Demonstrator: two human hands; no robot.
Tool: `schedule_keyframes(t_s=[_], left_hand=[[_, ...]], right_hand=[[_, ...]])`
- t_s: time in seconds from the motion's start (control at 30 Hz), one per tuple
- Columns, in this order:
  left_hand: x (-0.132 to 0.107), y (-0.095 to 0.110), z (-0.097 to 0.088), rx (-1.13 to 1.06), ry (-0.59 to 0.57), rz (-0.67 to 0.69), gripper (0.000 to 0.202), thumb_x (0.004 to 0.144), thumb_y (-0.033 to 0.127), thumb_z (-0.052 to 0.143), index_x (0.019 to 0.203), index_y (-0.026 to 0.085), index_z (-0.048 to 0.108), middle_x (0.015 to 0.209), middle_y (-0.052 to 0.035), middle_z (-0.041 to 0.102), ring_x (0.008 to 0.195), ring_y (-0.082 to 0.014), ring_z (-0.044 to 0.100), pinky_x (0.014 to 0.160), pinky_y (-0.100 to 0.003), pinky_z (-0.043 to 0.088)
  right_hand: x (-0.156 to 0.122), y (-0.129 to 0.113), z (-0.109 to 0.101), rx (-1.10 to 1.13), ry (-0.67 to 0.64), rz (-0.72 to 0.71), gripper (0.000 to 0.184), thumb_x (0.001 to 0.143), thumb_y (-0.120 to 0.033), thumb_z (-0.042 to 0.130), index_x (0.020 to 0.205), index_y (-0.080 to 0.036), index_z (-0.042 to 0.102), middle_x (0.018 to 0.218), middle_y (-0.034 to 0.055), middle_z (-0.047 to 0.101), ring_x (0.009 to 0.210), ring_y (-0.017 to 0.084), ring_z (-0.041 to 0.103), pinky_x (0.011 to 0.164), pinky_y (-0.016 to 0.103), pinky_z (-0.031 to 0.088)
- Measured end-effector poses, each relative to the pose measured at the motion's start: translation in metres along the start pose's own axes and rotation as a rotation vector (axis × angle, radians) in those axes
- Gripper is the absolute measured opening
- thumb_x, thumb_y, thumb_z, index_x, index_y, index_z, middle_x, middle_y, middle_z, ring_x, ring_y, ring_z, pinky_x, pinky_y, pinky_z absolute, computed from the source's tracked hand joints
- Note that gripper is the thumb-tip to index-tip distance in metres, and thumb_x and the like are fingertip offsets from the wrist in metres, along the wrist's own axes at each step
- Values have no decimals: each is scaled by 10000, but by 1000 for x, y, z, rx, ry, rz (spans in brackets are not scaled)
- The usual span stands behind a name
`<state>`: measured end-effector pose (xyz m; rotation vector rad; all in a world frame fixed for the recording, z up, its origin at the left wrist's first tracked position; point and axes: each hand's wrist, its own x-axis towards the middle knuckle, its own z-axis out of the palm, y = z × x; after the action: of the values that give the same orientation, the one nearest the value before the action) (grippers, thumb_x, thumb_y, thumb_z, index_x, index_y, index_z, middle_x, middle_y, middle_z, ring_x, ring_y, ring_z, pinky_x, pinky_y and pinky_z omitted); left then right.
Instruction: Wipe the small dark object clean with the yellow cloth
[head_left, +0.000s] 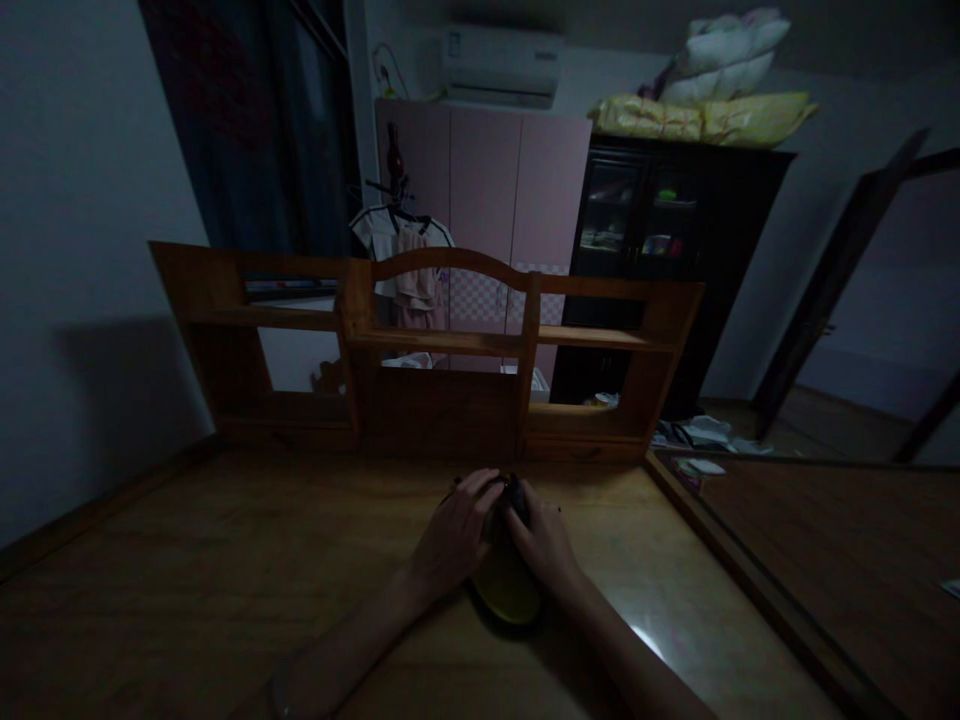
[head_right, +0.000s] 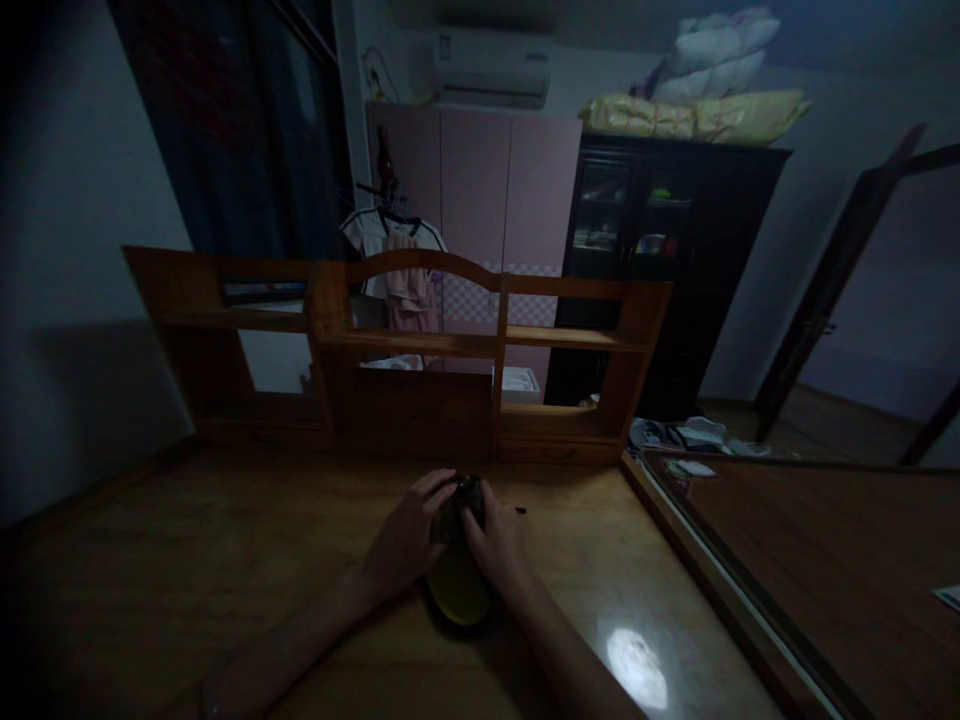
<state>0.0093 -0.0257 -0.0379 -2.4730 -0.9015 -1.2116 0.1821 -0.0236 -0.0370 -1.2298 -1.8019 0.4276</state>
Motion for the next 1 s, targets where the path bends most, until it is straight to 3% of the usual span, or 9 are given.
schedule_keyframes(t_s=[0.17,0.27,0.37,0.53,0.73,1.0], left_hand=[[-2,0,0,17,43,19,676,767,4,470,1396,165,280,1440,-147,332,1366,-273,301,1076,-520,383],[-3,0,0,20,46,24,673,774,-7,459,1395,180,281,1435,-139,341,1367,-273,301,1074,-524,388],[-3,0,0,9,30,32,655,794,0,463,1395,192,283,1428,-133,349,1368,-273,297,1079,-525,382],[-1,0,-2,-10,3,45,644,818,58,504,1406,180,271,1428,-141,350,1359,-282,309,1074,-526,386],[-1,-1,-2,-1,1,57,655,808,46,498,1406,172,265,1427,-144,350,1360,-273,309,1081,-516,380],[-3,1,-5,11,46,32,694,776,-4,466,1406,193,253,1435,-136,329,1363,-288,300,1072,-547,379]], right_hand=[[0,-3,-5,3,-69,-35,343,893,-331,484,1207,-212,549,904,76,708,789,236,655,704,297,454],[-2,0,-7,62,-110,-30,438,880,-321,500,1304,-213,477,1105,99,671,989,253,629,853,341,456],[-3,6,-8,147,-160,3,569,859,-292,508,1402,-197,371,1323,114,547,1222,260,502,1025,410,373],[-1,16,-8,254,-187,0,620,822,-271,532,1415,-207,363,1391,90,488,1296,247,427,1102,446,287],[3,9,-8,364,-170,-3,514,789,-238,556,1301,-211,507,1349,63,532,1262,245,458,1101,439,291],[0,-3,-8,512,-250,250,294,803,-307,566,1060,-202,661,1058,28,691,1012,252,602,909,381,458]])
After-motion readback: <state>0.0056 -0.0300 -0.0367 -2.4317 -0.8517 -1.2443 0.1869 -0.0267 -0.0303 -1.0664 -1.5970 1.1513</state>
